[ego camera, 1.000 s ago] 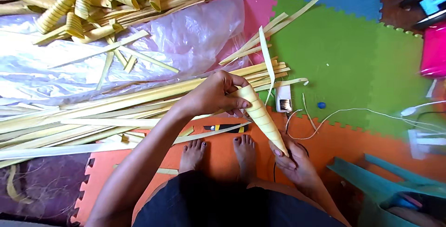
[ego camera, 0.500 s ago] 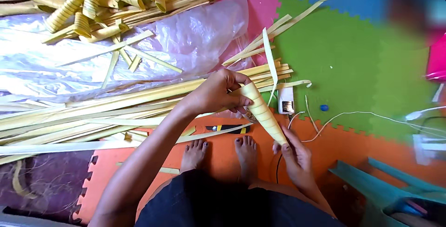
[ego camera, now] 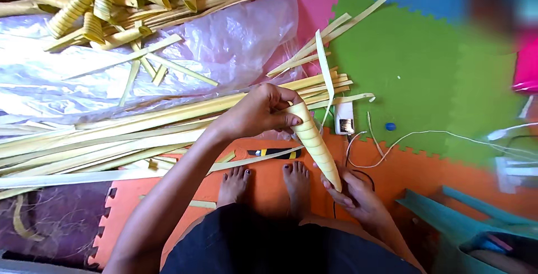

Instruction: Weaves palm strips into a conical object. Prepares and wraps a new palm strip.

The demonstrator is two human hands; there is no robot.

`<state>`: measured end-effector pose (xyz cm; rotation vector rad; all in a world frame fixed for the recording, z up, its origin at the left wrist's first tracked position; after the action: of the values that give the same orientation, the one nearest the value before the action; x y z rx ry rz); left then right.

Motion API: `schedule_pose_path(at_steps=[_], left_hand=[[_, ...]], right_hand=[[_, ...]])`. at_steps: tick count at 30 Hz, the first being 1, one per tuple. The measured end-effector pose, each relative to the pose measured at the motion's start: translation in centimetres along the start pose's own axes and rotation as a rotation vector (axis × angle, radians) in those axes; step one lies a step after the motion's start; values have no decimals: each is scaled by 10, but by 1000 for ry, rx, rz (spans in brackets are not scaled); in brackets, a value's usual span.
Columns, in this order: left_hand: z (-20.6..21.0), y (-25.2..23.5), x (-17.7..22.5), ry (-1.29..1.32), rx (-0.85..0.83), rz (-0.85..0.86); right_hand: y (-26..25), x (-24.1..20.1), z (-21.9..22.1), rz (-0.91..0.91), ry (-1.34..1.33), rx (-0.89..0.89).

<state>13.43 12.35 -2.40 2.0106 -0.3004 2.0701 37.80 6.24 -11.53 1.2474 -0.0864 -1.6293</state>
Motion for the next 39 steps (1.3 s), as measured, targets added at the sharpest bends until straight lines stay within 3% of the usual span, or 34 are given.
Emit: schedule_pose_path(at_steps=[2, 4, 7, 10, 15, 18, 21, 25, 29, 33, 39], left_hand=[[-3, 4, 5, -66, 25, 149], [-2, 12, 8, -95, 23, 285], [-3, 26, 0, -98, 72, 399], [3, 32, -10, -290, 191, 393], [32, 14, -4, -417, 292, 360], [35, 1, 2, -373, 353, 249], [27, -5, -15, -273, 334, 112], [10, 2, -80, -35, 235, 15], [-19, 29, -116, 232, 282, -101], [-36, 45, -123, 450, 374, -115], [-38, 43, -116, 485, 374, -98]], right_hand=[[-2, 3, 3, 44, -61, -130], [-7, -5, 1, -25, 65, -167], [-18, -39, -18, -293, 544, 99], [-21, -83, -18, -659, 964, 452], [-31, -122, 47, -973, 1030, 445], [-37, -131, 54, -1072, 994, 566], [-49, -124, 49, -1025, 966, 567], [-92, -97, 16, -644, 977, 276], [-125, -62, -25, -413, 1374, 267], [-141, -33, -27, -519, 1566, 162], [-152, -21, -26, -511, 1613, 130]])
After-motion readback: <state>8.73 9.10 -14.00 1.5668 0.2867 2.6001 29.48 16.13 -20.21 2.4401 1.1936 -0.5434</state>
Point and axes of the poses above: each hand's wrist, its own y-axis away from the middle knuckle, its own z-axis out of the palm, x = y × z, the point moved 8 cm from there along -y, towards the middle knuckle, and after that the axes turned 8 degrees about y, right-handed, at the moved point
